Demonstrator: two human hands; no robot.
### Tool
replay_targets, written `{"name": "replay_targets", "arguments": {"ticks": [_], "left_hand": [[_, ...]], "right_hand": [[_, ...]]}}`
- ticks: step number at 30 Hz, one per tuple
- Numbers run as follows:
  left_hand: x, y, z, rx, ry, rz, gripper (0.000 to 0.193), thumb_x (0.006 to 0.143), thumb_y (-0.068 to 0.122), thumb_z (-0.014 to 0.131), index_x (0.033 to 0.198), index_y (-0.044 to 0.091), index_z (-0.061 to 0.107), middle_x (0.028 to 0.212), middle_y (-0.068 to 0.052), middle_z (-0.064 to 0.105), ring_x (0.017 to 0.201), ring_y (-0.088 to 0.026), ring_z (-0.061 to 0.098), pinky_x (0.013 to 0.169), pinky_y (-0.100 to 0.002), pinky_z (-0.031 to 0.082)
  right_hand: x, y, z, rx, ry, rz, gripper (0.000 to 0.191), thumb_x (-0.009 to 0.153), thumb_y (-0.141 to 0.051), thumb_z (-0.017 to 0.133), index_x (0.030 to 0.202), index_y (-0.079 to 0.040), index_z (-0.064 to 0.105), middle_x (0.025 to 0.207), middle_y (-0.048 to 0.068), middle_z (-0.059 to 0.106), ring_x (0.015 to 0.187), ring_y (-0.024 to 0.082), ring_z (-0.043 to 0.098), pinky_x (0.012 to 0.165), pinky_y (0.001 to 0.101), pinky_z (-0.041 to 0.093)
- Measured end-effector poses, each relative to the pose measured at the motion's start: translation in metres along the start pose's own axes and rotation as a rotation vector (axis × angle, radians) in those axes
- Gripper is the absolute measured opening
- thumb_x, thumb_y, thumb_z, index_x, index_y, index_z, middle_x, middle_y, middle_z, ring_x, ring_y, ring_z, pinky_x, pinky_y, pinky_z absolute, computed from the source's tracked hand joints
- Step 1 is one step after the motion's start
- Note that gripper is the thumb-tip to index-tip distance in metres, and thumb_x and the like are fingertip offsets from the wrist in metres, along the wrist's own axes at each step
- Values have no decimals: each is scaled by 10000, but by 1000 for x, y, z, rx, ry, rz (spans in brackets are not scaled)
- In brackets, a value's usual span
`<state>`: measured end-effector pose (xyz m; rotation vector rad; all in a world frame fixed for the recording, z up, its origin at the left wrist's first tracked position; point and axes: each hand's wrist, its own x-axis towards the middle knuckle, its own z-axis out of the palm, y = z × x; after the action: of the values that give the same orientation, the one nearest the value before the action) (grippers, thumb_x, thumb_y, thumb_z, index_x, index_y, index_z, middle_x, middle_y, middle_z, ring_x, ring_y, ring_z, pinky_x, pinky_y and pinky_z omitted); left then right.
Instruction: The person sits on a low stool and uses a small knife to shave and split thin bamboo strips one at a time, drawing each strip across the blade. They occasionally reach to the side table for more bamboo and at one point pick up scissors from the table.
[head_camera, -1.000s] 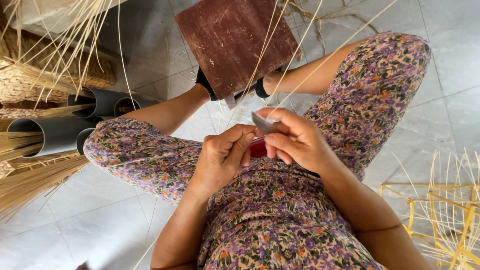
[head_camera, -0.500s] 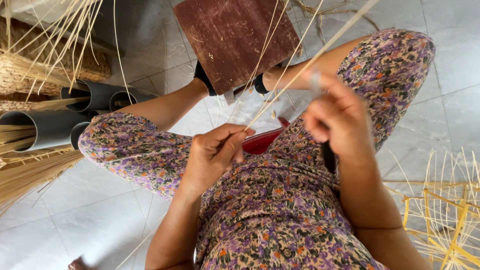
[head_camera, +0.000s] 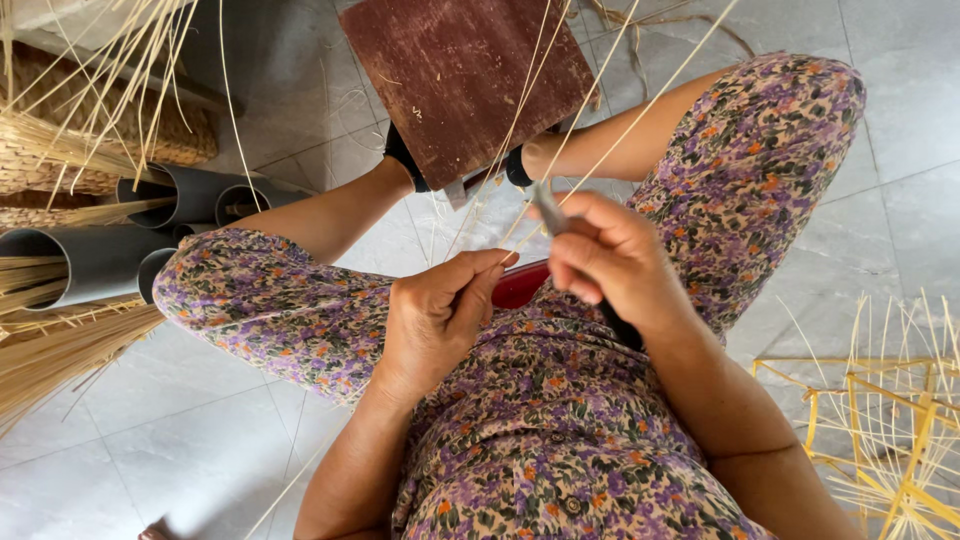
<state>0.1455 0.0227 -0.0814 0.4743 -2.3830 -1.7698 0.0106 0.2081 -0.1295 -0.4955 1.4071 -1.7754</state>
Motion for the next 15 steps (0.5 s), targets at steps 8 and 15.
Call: {"name": "replay_targets", "arguments": {"ticks": [8,15], "left_hand": [[-6,-1,-11,59,24,7,148,980,63,679,1101,51,763,653,4,686,549,-22,624,496,-201,494],[3,-1,5,28,33,-7,152,994,57,659,1111,36,754,650,-1,679,563,-26,613,501,-201,481]], "right_hand": [[3,-28,-46,164,248,-187,384,1091,-97,544,1471,-38,553,697,24,545,499,67,408,460,228,334],[-2,0,12,-115,-150,-27,447,1034,-75,544,1473,-73,461,707,45,651,456,30,440,390,193,361]]}}
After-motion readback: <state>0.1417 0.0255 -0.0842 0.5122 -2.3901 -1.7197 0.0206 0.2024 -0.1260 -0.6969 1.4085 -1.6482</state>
